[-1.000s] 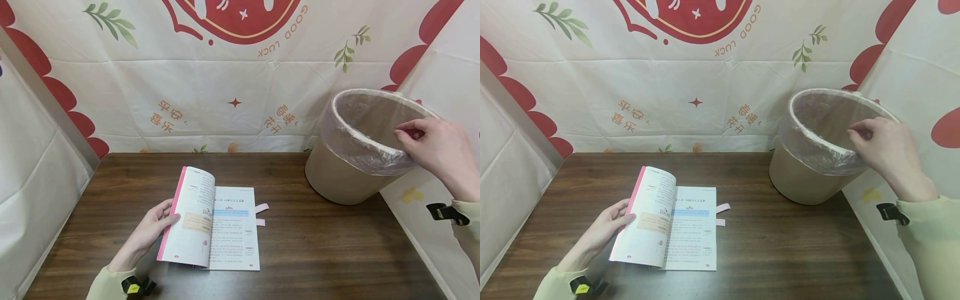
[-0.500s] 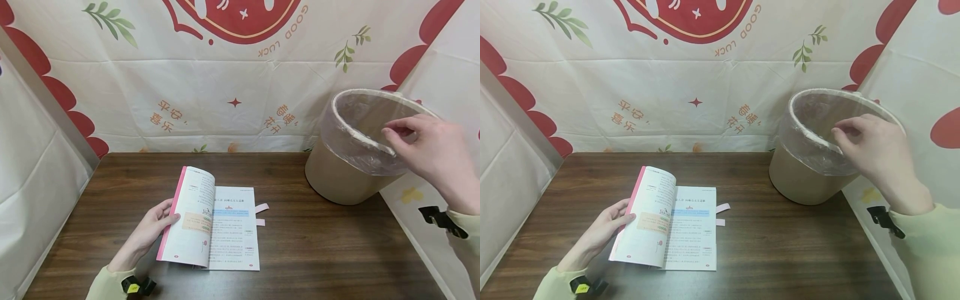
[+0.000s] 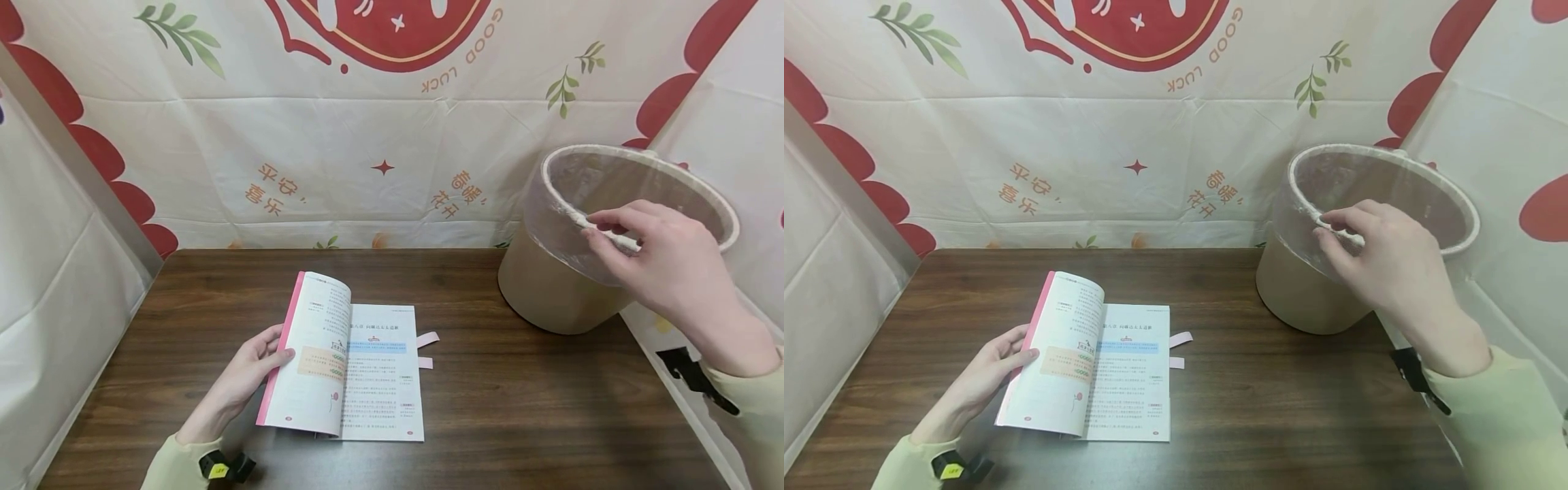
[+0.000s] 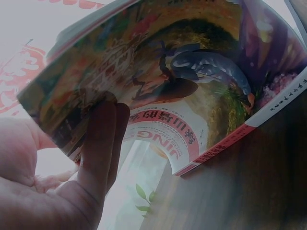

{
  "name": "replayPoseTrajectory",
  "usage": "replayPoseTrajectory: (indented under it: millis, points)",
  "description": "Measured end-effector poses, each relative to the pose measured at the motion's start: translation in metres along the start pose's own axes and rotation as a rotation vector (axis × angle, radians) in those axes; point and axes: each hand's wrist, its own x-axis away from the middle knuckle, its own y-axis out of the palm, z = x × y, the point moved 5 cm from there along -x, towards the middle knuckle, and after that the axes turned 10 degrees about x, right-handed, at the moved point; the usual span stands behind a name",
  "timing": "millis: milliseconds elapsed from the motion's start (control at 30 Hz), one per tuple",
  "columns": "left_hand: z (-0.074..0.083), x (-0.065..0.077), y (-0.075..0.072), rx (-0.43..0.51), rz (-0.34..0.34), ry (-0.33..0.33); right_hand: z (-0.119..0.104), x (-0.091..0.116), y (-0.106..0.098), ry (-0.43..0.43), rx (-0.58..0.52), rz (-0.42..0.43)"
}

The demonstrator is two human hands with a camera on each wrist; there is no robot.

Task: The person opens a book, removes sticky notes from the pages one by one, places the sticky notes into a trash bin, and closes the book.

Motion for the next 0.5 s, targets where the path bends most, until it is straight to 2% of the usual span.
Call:
replayPoseTrajectory:
  millis: [500]
  points:
    - [0.000, 0.002, 0.001, 0.012, 0.001, 0.005, -0.024, 0.014, 0.027, -0.080, -0.059, -0.055]
